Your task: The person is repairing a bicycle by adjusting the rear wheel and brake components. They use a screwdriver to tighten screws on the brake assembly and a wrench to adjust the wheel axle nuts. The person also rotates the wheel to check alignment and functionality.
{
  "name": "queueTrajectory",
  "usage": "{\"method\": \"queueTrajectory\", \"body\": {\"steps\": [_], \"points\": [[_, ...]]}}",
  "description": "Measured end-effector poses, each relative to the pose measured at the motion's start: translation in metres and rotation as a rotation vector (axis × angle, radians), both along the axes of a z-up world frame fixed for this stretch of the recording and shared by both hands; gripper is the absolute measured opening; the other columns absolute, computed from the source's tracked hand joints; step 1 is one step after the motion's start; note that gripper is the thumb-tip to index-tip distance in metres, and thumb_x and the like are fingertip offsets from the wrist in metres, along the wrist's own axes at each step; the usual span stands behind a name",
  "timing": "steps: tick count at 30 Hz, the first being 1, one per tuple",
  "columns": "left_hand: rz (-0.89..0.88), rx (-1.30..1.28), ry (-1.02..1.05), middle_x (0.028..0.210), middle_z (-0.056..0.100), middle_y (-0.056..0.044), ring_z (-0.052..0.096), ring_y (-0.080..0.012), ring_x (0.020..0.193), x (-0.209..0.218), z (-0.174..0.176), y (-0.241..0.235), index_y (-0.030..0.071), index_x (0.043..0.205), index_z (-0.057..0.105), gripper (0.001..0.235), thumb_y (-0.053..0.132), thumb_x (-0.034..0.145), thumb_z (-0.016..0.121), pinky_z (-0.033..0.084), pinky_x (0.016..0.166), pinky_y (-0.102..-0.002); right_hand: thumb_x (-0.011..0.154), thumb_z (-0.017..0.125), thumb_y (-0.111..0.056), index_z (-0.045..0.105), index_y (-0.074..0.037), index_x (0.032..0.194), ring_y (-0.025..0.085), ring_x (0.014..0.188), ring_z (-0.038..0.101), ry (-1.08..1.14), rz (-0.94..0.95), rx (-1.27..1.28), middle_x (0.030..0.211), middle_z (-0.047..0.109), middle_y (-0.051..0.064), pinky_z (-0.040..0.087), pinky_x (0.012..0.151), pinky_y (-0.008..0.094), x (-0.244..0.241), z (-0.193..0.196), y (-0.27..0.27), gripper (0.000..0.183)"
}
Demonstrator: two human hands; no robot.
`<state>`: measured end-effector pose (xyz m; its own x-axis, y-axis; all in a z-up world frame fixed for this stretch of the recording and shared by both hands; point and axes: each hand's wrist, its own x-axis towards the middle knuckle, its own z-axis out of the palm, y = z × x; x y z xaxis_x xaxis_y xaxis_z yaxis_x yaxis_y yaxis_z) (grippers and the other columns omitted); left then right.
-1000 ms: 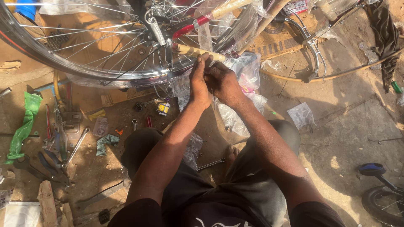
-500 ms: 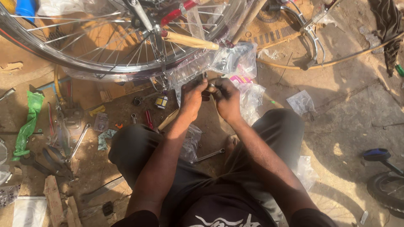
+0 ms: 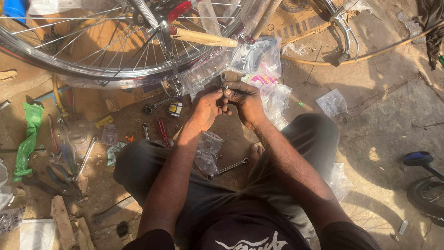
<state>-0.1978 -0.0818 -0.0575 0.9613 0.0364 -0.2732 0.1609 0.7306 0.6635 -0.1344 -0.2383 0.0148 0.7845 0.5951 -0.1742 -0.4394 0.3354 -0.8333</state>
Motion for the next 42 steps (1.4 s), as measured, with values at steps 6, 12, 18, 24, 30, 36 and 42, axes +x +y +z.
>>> {"method": "queueTrajectory", "body": {"steps": [6,12,18,24,30,36,42], "points": [[0.229,0.667,0.035,0.084,0.056,-0.008,0.054,-0.0209,0.073,0.014,-0.016,-0.005,0.002,0.098,0.063,0.022,0.021,0.104,0.054,0.052,0.068,-0.043,0.102,0.070,-0.012,0.072,0.005,0.107,0.020,0.069,0.065,-0.191,-0.002,-0.287,0.083,0.068,0.013,0.055,0.062,0.033,0.009,-0.020,0.008,0.018],[0.399,1.568,-0.319,0.091,0.062,-0.020,0.061,-0.0362,0.083,0.014,0.015,-0.006,-0.001,0.100,0.060,0.021,0.016,0.103,0.047,0.048,0.074,-0.048,0.090,0.074,-0.010,0.066,0.004,0.112,0.016,0.083,0.070,-0.276,-0.092,-0.067,0.095,0.072,0.009,0.060,0.076,0.031,0.017,-0.024,0.008,0.027],[0.191,1.075,-0.062,0.078,0.059,-0.017,0.060,-0.0298,0.071,0.017,0.037,-0.006,-0.004,0.085,0.058,0.022,0.013,0.099,0.055,0.048,0.067,-0.047,0.102,0.065,-0.021,0.068,0.002,0.105,0.013,0.061,0.061,-0.254,0.036,-0.449,0.073,0.065,0.007,0.050,0.054,0.027,0.026,-0.012,0.007,0.024],[0.283,1.421,-0.398,0.081,0.056,-0.007,0.058,-0.0190,0.064,0.018,0.028,-0.002,0.001,0.086,0.057,0.021,0.012,0.104,0.053,0.049,0.054,-0.036,0.100,0.065,-0.015,0.068,0.002,0.104,0.013,0.066,0.063,-0.290,0.103,-0.412,0.080,0.068,0.008,0.052,0.058,0.028,0.027,-0.019,0.001,0.019],[0.120,0.721,0.020,0.068,0.048,0.000,0.048,-0.0082,0.051,0.016,0.034,-0.003,0.004,0.078,0.056,0.027,0.019,0.101,0.052,0.047,0.042,-0.027,0.097,0.065,-0.006,0.067,-0.002,0.104,0.015,0.084,0.070,-0.146,0.030,-0.225,0.095,0.070,0.008,0.058,0.074,0.030,0.027,-0.017,0.000,0.009],[0.129,0.683,0.055,0.068,0.048,0.002,0.046,-0.0067,0.050,0.015,0.043,-0.004,0.006,0.078,0.056,0.025,0.019,0.098,0.053,0.047,0.042,-0.026,0.087,0.067,0.005,0.067,0.000,0.105,0.015,0.091,0.069,-0.250,0.032,-0.173,0.098,0.072,0.006,0.058,0.079,0.030,0.027,-0.023,-0.001,0.019],[0.112,0.732,0.029,0.068,0.047,0.002,0.046,-0.0070,0.049,0.011,0.045,-0.004,0.006,0.077,0.054,0.024,0.019,0.097,0.052,0.047,0.042,-0.026,0.096,0.070,-0.002,0.066,0.001,0.098,0.017,0.080,0.063,-0.169,0.038,-0.070,0.095,0.069,0.010,0.051,0.068,0.031,0.024,-0.035,-0.001,0.005]]}}
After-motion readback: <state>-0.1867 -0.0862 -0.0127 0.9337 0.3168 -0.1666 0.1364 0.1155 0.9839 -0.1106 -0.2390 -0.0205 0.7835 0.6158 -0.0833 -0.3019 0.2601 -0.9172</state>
